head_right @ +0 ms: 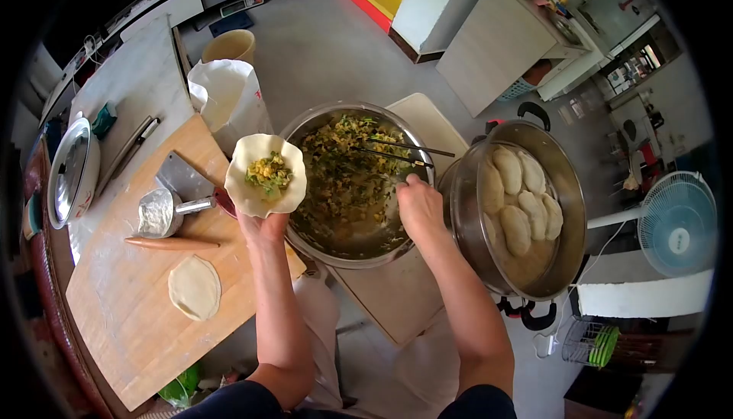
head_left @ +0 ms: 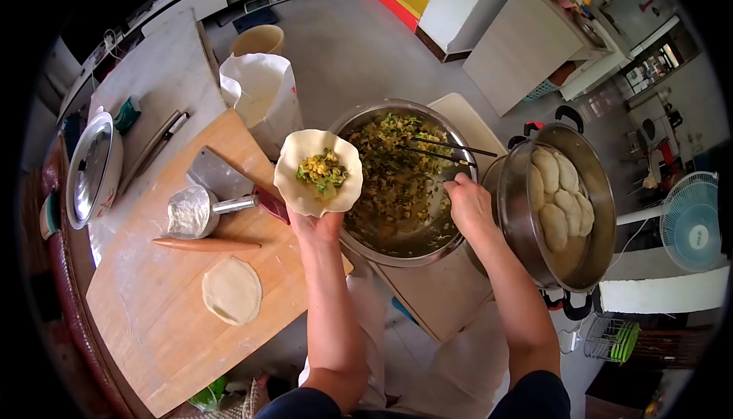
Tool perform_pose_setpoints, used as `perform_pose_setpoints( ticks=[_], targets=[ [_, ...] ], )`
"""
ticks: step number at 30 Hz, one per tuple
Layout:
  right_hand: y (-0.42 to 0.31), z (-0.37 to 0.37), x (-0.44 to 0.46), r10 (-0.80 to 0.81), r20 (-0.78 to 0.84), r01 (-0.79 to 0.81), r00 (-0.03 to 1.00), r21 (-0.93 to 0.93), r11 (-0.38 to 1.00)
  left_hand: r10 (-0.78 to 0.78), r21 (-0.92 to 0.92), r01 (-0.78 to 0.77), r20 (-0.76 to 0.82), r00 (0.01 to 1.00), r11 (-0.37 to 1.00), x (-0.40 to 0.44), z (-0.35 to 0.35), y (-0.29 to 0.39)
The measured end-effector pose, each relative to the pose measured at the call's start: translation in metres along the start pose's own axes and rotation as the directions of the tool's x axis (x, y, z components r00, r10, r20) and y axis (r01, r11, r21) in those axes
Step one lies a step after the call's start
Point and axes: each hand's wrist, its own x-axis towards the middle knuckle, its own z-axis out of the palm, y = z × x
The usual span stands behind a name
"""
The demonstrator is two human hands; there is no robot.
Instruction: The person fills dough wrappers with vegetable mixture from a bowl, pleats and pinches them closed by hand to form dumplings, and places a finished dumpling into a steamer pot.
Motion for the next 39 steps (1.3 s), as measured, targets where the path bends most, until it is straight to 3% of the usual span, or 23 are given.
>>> perform_pose_setpoints(
  ticks=[4,8,11,12,15,19,20,21,23,25,27,30,33,35,39],
  targets=[
    [-0.002,0.022,-0.012,-0.027,-0.006,0.028,1.000,0.062,0.998,-0.023,-0.013,0.023,0.000,1.000,1.000,0.001,0.006,0.001],
    [-0.029,-0.003,-0.033,-0.164,0.212,0.085,0.963,0.337,0.938,0.003,0.008,-0.003,-0.017,1.000,1.000,0.000,0.011,0.002],
    [-0.006,-0.013,-0.021,-0.130,0.144,0.118,0.981,0.091,0.989,0.021,0.008,-0.020,-0.027,0.999,1.000,-0.002,0.004,0.002],
    [-0.003,-0.015,-0.014,-0.100,0.099,0.107,0.990,-0.072,0.992,0.022,0.019,-0.022,-0.025,0.999,1.000,-0.003,0.002,0.002],
    [0.001,0.003,-0.004,-0.115,-0.025,0.104,0.993,-0.277,0.955,0.033,0.033,-0.033,-0.017,0.999,0.999,-0.004,-0.001,0.004],
    [-0.023,-0.016,-0.027,-0.111,0.295,0.135,0.949,-0.062,0.989,0.046,-0.010,-0.046,-0.059,0.997,0.999,-0.004,0.001,0.006],
    [-0.031,-0.021,-0.029,-0.094,0.407,0.106,0.909,-0.008,0.994,0.045,-0.024,-0.047,-0.078,0.996,0.999,-0.005,0.002,0.005],
    [-0.040,-0.027,-0.027,-0.036,0.518,-0.027,0.855,0.113,0.993,0.026,-0.011,-0.026,-0.045,0.999,1.000,-0.004,0.003,0.003],
    [-0.039,0.000,-0.026,-0.134,0.379,-0.076,0.916,0.490,0.868,-0.004,0.020,0.004,0.029,1.000,1.000,0.000,0.007,0.001],
    [-0.041,-0.005,-0.010,-0.041,0.286,-0.109,0.957,0.490,0.865,0.015,0.073,-0.020,0.064,0.998,0.997,0.004,0.006,-0.002],
    [-0.042,-0.014,-0.007,-0.011,0.278,-0.099,0.961,0.378,0.920,-0.021,-0.012,0.021,0.031,0.999,1.000,0.002,0.006,0.005],
    [-0.027,-0.026,-0.001,0.047,0.466,-0.102,0.884,0.093,0.990,0.002,-0.001,-0.002,0.003,1.000,1.000,0.000,0.007,0.010],
    [-0.021,-0.008,0.000,-0.011,0.576,-0.160,0.817,0.246,0.956,0.062,0.012,-0.062,-0.031,0.998,0.998,0.003,-0.002,0.016],
    [-0.027,0.015,0.002,-0.105,0.485,-0.129,0.868,0.425,0.896,0.052,-0.019,-0.052,-0.026,0.998,0.998,0.001,-0.007,0.019],
    [-0.052,0.032,0.010,-0.023,0.452,-0.275,0.892,0.581,0.766,0.038,-0.047,-0.039,-0.017,0.999,0.998,-0.003,-0.004,0.019]
  ],
)
